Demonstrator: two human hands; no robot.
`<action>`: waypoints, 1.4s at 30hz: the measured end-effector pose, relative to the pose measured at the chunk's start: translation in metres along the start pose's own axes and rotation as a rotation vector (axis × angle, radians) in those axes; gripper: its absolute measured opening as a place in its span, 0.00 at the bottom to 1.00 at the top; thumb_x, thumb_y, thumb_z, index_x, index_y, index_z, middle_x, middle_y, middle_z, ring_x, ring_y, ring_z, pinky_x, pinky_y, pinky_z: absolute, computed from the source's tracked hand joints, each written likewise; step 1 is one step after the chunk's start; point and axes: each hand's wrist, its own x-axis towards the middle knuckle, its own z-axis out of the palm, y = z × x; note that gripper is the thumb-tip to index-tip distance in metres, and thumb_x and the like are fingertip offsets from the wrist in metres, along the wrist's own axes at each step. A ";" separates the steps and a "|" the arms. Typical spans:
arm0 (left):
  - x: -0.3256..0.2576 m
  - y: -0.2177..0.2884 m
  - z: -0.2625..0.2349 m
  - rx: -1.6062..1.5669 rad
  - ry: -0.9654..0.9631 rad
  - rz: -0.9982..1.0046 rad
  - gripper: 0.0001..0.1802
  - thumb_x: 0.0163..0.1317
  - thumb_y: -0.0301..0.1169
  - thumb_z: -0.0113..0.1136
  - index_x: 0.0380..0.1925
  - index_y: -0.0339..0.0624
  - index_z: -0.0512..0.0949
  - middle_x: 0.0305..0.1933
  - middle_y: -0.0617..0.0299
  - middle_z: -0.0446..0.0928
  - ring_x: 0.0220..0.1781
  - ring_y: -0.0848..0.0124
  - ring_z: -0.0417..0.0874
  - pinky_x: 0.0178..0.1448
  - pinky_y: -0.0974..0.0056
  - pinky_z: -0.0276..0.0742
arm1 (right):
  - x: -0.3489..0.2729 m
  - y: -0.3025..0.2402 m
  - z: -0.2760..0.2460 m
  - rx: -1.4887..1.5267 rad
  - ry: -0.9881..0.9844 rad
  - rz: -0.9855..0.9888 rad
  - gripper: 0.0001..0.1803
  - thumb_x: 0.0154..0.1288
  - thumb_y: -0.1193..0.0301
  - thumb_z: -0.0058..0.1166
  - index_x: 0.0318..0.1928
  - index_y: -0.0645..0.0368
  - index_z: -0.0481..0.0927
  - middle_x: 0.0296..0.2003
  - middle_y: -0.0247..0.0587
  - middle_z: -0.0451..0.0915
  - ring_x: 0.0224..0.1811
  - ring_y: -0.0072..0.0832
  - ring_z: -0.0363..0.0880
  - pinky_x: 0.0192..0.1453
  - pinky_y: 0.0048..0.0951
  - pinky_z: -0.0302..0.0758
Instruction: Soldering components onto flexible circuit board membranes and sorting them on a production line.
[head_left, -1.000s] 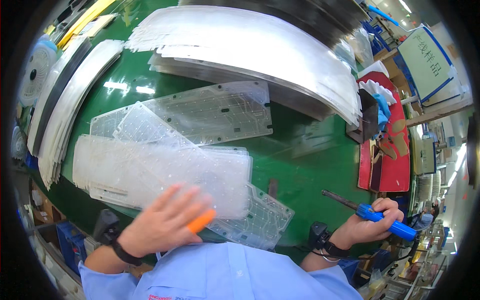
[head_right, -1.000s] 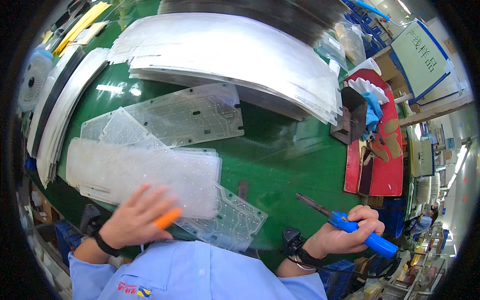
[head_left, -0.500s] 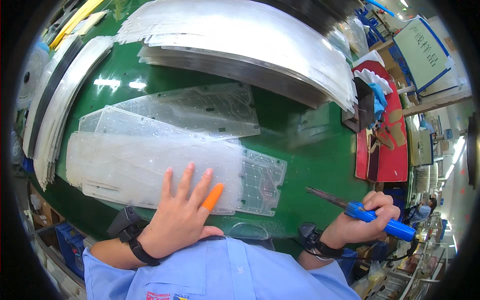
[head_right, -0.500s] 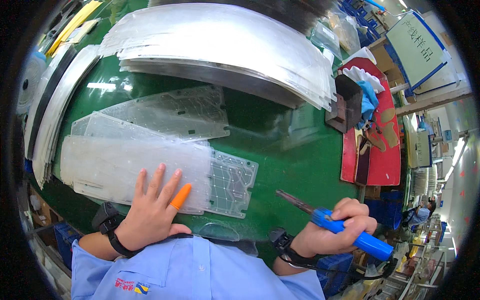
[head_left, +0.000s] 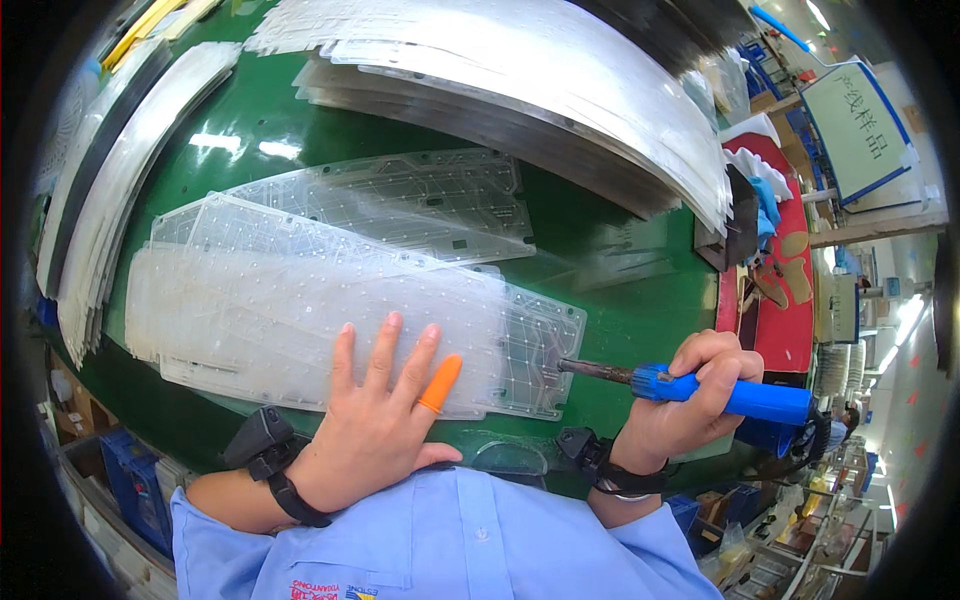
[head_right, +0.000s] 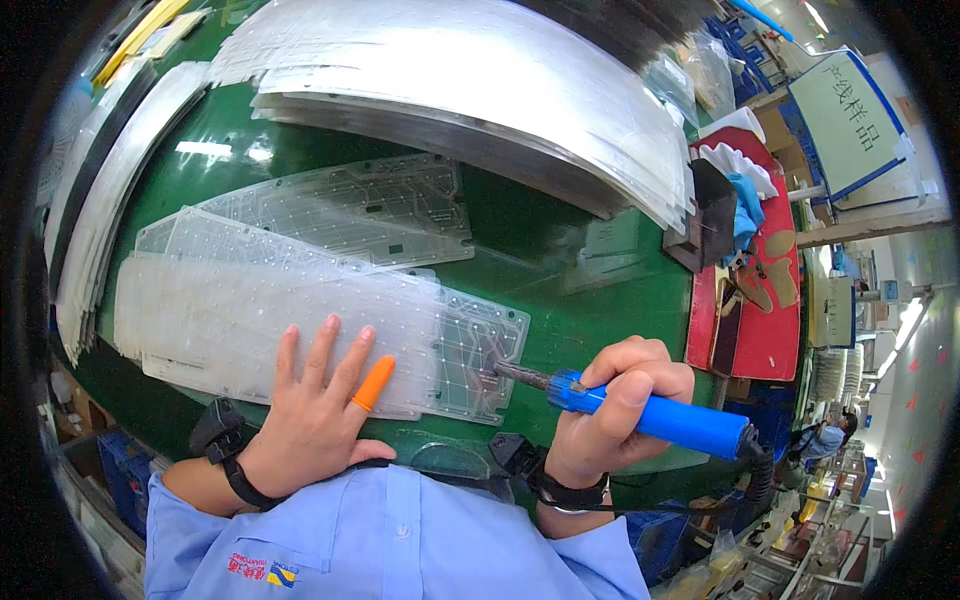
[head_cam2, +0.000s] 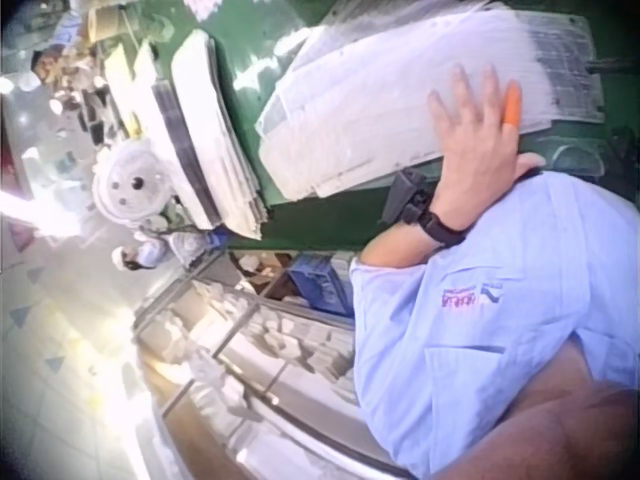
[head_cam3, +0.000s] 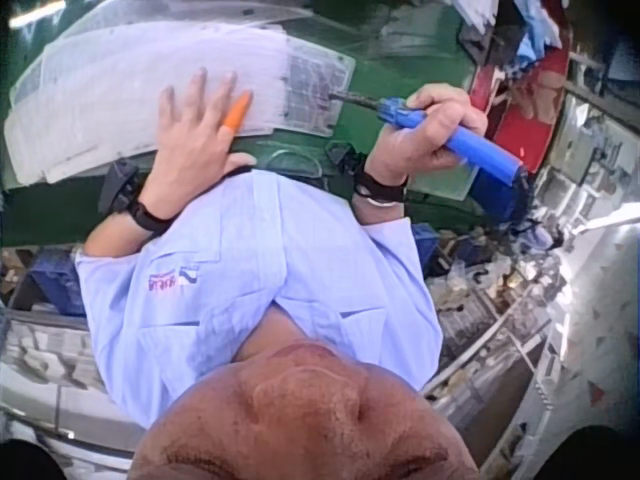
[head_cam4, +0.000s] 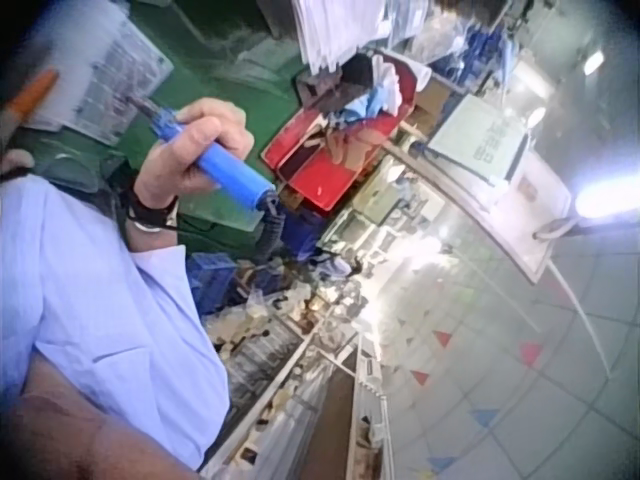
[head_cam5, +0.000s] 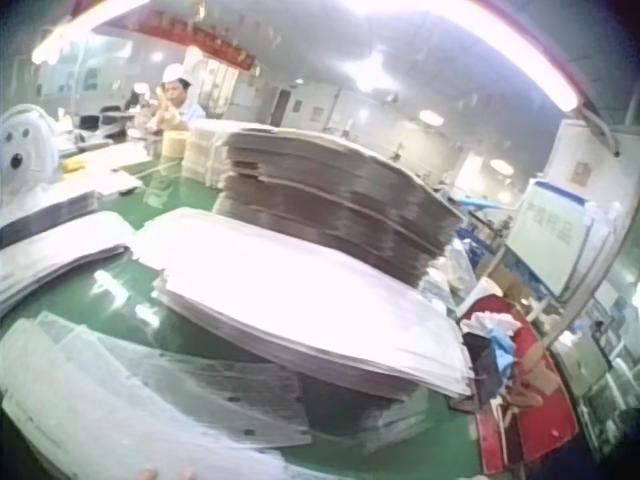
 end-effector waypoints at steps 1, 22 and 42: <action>0.000 0.000 0.000 -0.003 0.004 0.007 0.42 0.46 0.61 0.57 0.56 0.42 0.73 0.66 0.46 0.60 0.68 0.40 0.56 0.62 0.28 0.48 | 0.000 0.001 0.001 0.001 -0.004 0.001 0.14 0.67 0.64 0.47 0.28 0.56 0.62 0.16 0.36 0.67 0.19 0.20 0.60 0.25 0.23 0.57; 0.073 0.006 0.020 -0.085 -0.085 0.339 0.30 0.54 0.59 0.53 0.50 0.53 0.77 0.70 0.57 0.56 0.74 0.46 0.46 0.68 0.29 0.34 | 0.011 0.011 -0.044 -0.022 0.321 0.006 0.16 0.64 0.63 0.43 0.23 0.54 0.56 0.16 0.37 0.62 0.16 0.20 0.55 0.23 0.22 0.53; 0.016 -0.028 -0.017 -0.081 -0.032 -0.010 0.43 0.52 0.60 0.54 0.58 0.34 0.68 0.72 0.48 0.51 0.74 0.44 0.45 0.70 0.33 0.33 | 0.006 0.026 -0.075 -0.099 0.432 0.019 0.16 0.65 0.63 0.42 0.23 0.54 0.57 0.17 0.34 0.59 0.18 0.21 0.55 0.23 0.22 0.51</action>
